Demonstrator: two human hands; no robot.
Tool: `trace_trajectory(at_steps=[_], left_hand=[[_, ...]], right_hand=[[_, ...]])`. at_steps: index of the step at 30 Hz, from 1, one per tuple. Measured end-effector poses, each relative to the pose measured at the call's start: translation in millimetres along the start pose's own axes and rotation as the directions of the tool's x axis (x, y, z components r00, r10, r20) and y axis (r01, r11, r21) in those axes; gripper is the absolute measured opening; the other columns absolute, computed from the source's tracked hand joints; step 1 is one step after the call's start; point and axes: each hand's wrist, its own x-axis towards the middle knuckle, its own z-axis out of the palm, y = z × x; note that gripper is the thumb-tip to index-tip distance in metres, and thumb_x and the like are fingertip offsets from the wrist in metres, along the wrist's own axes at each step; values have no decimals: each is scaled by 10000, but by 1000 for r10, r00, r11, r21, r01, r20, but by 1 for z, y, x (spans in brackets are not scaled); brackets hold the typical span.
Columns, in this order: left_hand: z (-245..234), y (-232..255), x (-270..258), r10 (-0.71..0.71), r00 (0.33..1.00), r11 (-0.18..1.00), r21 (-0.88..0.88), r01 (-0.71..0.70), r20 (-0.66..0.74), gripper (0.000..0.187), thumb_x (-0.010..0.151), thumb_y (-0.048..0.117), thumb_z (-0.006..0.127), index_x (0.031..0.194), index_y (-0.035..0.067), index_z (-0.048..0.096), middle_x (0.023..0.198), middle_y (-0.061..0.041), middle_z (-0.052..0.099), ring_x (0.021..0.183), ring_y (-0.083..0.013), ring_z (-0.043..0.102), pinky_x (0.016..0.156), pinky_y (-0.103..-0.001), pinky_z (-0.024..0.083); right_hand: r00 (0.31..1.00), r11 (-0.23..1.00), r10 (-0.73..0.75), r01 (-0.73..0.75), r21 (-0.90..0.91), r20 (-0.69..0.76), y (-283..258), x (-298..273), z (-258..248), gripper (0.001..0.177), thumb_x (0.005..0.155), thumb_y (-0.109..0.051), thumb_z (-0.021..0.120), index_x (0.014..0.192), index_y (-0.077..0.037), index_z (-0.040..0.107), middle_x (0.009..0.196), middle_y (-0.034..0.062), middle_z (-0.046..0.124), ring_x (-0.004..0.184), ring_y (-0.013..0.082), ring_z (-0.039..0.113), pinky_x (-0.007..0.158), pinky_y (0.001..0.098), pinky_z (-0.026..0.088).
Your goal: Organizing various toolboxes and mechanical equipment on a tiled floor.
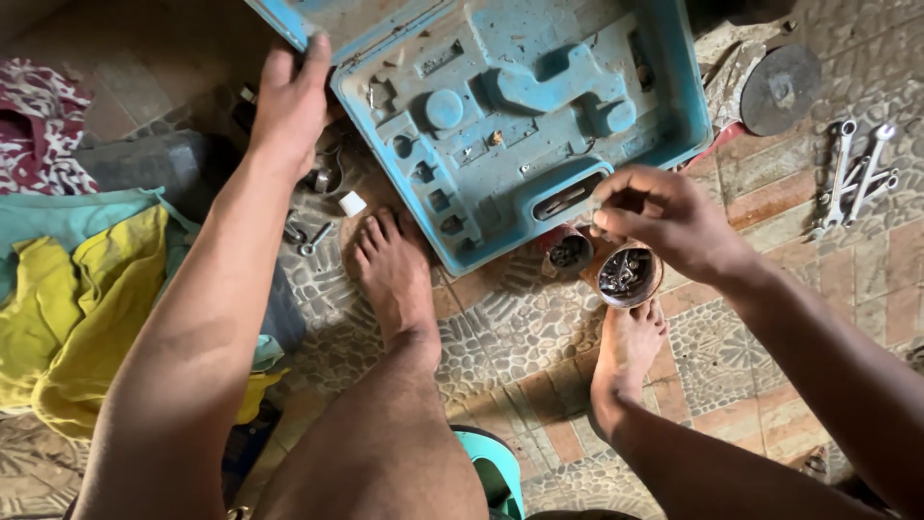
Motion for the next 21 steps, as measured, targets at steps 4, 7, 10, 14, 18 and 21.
trace_trajectory(at_steps=[4, 7, 10, 14, 18, 21], left_hand=[[-5, -16, 0, -12, 999, 993, 119, 17, -43, 456, 1053, 394, 636, 1311, 28, 552, 1227, -134, 671, 1040, -221, 600, 861, -383, 531], [-3, 0, -15, 2, 999, 996, 89, 2, -40, 456, 997, 353, 683, 1275, 26, 528, 1167, -139, 676, 982, -216, 627, 767, -364, 575], [8, -14, -25, -16, 1000, 1000, -5, 16, 8, 460, 889, 317, 701, 1244, 90, 518, 1181, -44, 664, 1034, -163, 665, 716, -343, 628], [28, -50, -26, 167, 983, 965, 216, -147, -78, 499, 883, 321, 764, 1259, 57, 568, 1128, -115, 697, 1031, -230, 677, 834, -386, 561], [8, -28, -72, 308, 947, 887, 388, -250, -94, 517, 879, 338, 803, 1254, 43, 604, 1018, -121, 729, 945, -250, 701, 824, -383, 546], [-56, 41, -149, 323, 945, 935, 137, -326, 39, 331, 922, 246, 710, 1198, 68, 667, 974, -54, 745, 863, -175, 738, 740, -337, 588]], right_hand=[[982, 980, -189, 191, -50, 27, 15, 2, 9, 287, 929, -205, 711, 1165, -43, 707, 938, 65, 741, 864, 122, 654, 736, 311, 531], [954, 955, -293, 295, -33, 55, 5, 4, 12, 332, 896, -223, 714, 1171, -39, 688, 969, 30, 742, 884, 103, 682, 758, 287, 561], [933, 910, -345, 359, -209, 102, -9, -3, 8, 270, 895, -207, 723, 1114, -52, 698, 930, 49, 738, 852, 131, 682, 751, 305, 551], [934, 765, -311, 355, -538, 175, 14, -12, -8, 200, 861, -180, 721, 1018, -58, 694, 889, 93, 746, 809, 200, 724, 741, 361, 570], [982, 641, -111, 190, -744, 155, 65, -16, -25, 176, 919, -255, 718, 993, -96, 736, 941, 126, 753, 868, 280, 706, 780, 442, 562], [912, 644, -294, 410, -646, 286, 92, -6, -46, 265, 856, -329, 739, 974, -92, 760, 899, 96, 780, 849, 223, 713, 800, 403, 581]])
